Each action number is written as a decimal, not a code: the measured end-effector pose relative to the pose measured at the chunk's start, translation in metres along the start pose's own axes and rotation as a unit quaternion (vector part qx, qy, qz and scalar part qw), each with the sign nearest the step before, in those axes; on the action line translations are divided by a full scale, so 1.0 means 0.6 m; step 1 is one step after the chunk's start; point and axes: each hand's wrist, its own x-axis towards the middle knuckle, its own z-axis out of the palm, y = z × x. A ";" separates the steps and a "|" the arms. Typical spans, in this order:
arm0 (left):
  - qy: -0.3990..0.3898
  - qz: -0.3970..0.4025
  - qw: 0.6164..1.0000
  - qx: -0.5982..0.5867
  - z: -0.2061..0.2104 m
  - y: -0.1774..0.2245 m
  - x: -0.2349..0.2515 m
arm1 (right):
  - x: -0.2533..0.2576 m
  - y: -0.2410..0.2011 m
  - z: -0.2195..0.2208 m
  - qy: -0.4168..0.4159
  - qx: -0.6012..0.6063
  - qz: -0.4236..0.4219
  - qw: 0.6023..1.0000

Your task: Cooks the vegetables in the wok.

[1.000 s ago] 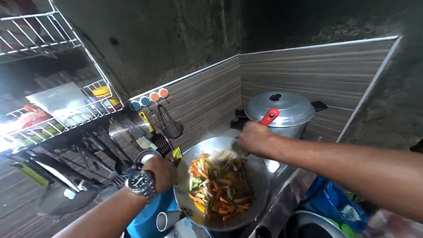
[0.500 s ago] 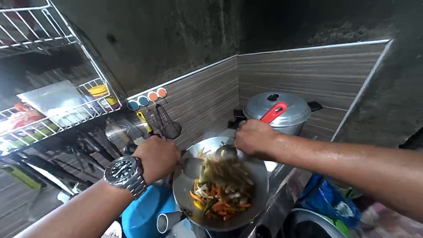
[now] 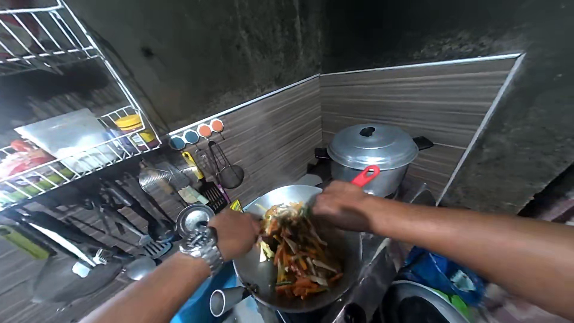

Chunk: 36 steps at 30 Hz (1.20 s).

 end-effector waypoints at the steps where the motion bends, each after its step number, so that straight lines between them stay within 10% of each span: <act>1: 0.027 -0.004 1.000 0.015 -0.007 -0.015 -0.008 | -0.004 0.003 -0.016 0.004 -0.034 0.001 0.999; 11: -0.078 0.021 0.997 0.015 0.016 0.028 -0.050 | -0.024 -0.016 -0.016 -0.143 -0.046 0.036 0.988; 22: 0.072 -0.053 0.996 0.030 -0.037 -0.058 -0.037 | -0.027 -0.012 -0.061 0.012 -0.087 0.031 0.996; 29: -0.061 -0.098 0.992 0.059 -0.006 -0.027 -0.035 | 0.020 0.021 0.000 -0.046 -0.079 0.154 0.984; 36: -0.009 -0.027 0.999 -0.020 0.042 0.023 0.041 | 0.055 0.017 0.067 -0.033 0.014 0.018 0.999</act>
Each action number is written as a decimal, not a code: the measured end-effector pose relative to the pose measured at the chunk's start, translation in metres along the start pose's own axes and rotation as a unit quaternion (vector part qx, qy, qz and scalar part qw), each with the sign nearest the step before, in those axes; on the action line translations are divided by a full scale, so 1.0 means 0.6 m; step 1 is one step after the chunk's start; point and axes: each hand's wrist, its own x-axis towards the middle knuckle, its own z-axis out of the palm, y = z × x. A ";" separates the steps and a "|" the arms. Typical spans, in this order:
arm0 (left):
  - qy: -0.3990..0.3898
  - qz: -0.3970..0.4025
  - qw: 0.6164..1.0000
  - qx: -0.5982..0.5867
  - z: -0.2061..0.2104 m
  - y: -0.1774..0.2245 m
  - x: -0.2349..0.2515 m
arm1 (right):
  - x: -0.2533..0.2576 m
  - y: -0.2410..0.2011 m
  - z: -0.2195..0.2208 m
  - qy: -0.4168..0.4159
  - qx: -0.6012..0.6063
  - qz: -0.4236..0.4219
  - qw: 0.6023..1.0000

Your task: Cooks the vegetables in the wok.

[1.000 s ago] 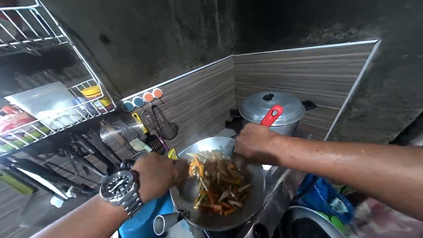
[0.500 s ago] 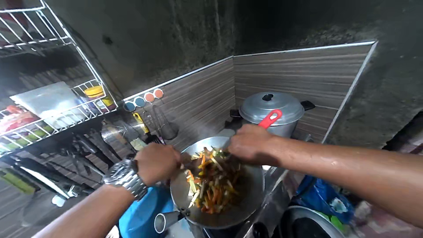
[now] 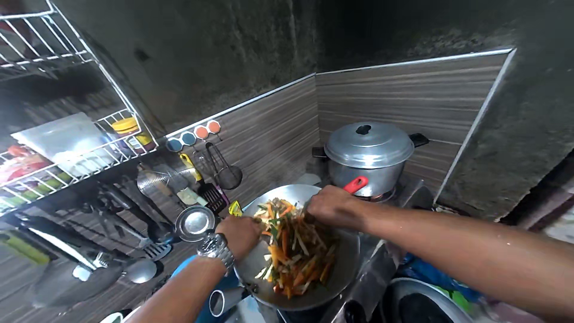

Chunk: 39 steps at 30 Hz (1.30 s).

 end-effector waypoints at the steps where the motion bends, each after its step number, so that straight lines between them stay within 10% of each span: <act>1: -0.001 -0.004 1.000 -0.004 -0.010 0.002 0.000 | -0.003 -0.004 -0.004 0.003 0.007 -0.003 1.000; 8: 0.083 -0.043 0.994 0.061 -0.070 -0.066 -0.060 | -0.071 -0.008 -0.091 0.051 -0.074 0.047 0.995; 15: -0.074 0.016 0.995 0.059 -0.013 -0.020 -0.088 | -0.077 -0.010 -0.054 -0.063 -0.079 0.070 0.992; 23: -0.037 0.019 0.999 0.000 -0.019 -0.003 -0.036 | -0.055 -0.024 -0.049 0.012 -0.007 -0.003 1.000; 33: -0.039 -0.096 0.992 0.068 -0.055 -0.055 -0.077 | -0.016 0.013 -0.043 0.030 -0.074 0.137 0.987; 39: -0.022 0.002 1.000 0.006 0.001 -0.014 0.006 | 0.013 0.000 0.019 0.031 0.032 0.005 0.999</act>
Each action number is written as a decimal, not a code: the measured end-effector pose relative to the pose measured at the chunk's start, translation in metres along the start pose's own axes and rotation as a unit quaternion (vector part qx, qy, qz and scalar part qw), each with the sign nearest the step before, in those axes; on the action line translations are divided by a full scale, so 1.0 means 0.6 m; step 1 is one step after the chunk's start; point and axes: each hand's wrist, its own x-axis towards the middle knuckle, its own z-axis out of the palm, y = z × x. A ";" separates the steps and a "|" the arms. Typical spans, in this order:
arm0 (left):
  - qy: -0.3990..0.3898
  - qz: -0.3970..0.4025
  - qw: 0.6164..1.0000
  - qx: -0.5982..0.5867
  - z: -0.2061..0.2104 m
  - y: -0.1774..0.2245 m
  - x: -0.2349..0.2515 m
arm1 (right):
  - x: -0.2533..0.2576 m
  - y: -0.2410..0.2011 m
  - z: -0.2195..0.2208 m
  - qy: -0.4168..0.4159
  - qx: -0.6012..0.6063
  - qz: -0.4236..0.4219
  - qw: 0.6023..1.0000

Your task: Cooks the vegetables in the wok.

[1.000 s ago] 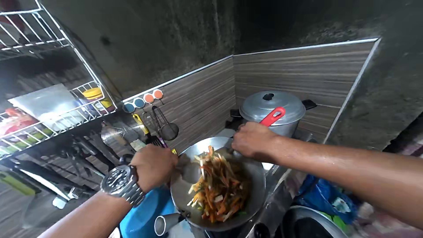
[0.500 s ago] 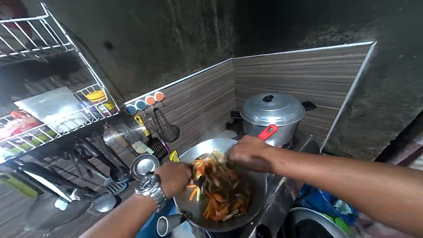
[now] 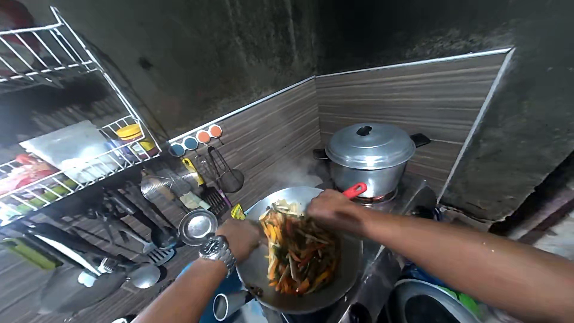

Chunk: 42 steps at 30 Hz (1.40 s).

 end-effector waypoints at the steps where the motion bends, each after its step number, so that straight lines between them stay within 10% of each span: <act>1: 0.006 -0.004 1.000 -0.004 -0.004 0.003 0.003 | -0.005 -0.005 -0.005 0.013 -0.002 -0.007 1.000; 8: 0.088 -0.019 0.994 0.061 -0.048 -0.053 -0.065 | -0.070 -0.007 -0.106 0.040 -0.121 0.045 0.991; 16: -0.039 0.042 0.998 0.022 0.013 0.005 -0.072 | -0.077 -0.008 -0.050 -0.085 -0.063 0.020 0.994; 26: 0.065 0.020 0.996 0.060 -0.058 -0.036 -0.074 | -0.082 -0.037 -0.121 0.018 -0.118 0.001 0.993; 34: -0.048 0.053 0.995 0.070 -0.015 0.004 -0.100 | -0.107 -0.046 -0.098 -0.141 -0.084 0.025 0.986; 42: 0.025 0.046 0.998 0.017 -0.047 0.020 -0.073 | -0.090 -0.037 -0.094 -0.024 -0.062 -0.038 0.997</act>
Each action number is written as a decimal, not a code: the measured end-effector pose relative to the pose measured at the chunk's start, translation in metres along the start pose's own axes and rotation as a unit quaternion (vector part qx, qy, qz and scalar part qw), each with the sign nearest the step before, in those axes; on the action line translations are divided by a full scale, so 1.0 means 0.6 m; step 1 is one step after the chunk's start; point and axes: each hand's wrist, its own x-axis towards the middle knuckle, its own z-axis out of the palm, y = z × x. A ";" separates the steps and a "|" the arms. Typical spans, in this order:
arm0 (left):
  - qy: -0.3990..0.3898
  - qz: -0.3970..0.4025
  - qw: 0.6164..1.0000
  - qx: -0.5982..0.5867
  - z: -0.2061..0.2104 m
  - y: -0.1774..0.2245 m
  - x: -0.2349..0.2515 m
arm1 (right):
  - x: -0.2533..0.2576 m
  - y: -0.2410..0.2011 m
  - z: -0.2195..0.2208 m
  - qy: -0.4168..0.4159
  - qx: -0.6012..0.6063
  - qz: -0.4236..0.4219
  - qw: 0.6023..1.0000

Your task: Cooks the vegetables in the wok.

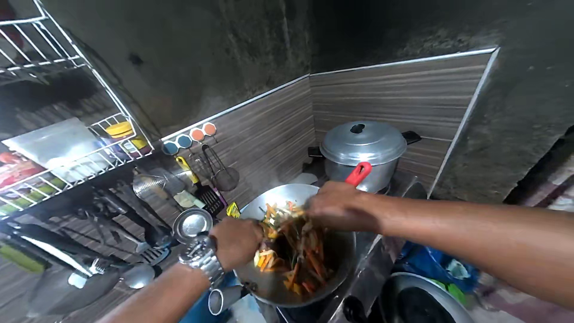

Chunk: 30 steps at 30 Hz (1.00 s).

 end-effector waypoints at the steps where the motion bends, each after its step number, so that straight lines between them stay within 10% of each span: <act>1: 0.015 -0.005 1.000 0.007 -0.010 -0.014 -0.005 | -0.005 0.001 -0.011 0.022 -0.016 0.000 1.000; 9: -0.045 -0.125 0.988 0.073 -0.010 -0.059 -0.028 | 0.017 0.023 0.001 -0.024 -0.057 0.150 0.987; 15: -0.046 -0.042 0.998 -0.005 0.069 -0.021 0.044 | 0.054 0.022 0.084 -0.015 0.059 0.030 0.998; 23: 0.030 -0.058 0.997 0.033 -0.001 -0.062 0.000 | 0.015 0.012 0.001 0.044 -0.035 0.036 0.998; 30: -0.064 -0.028 0.995 0.070 0.014 -0.044 -0.036 | -0.009 0.014 0.000 -0.087 -0.060 0.080 0.991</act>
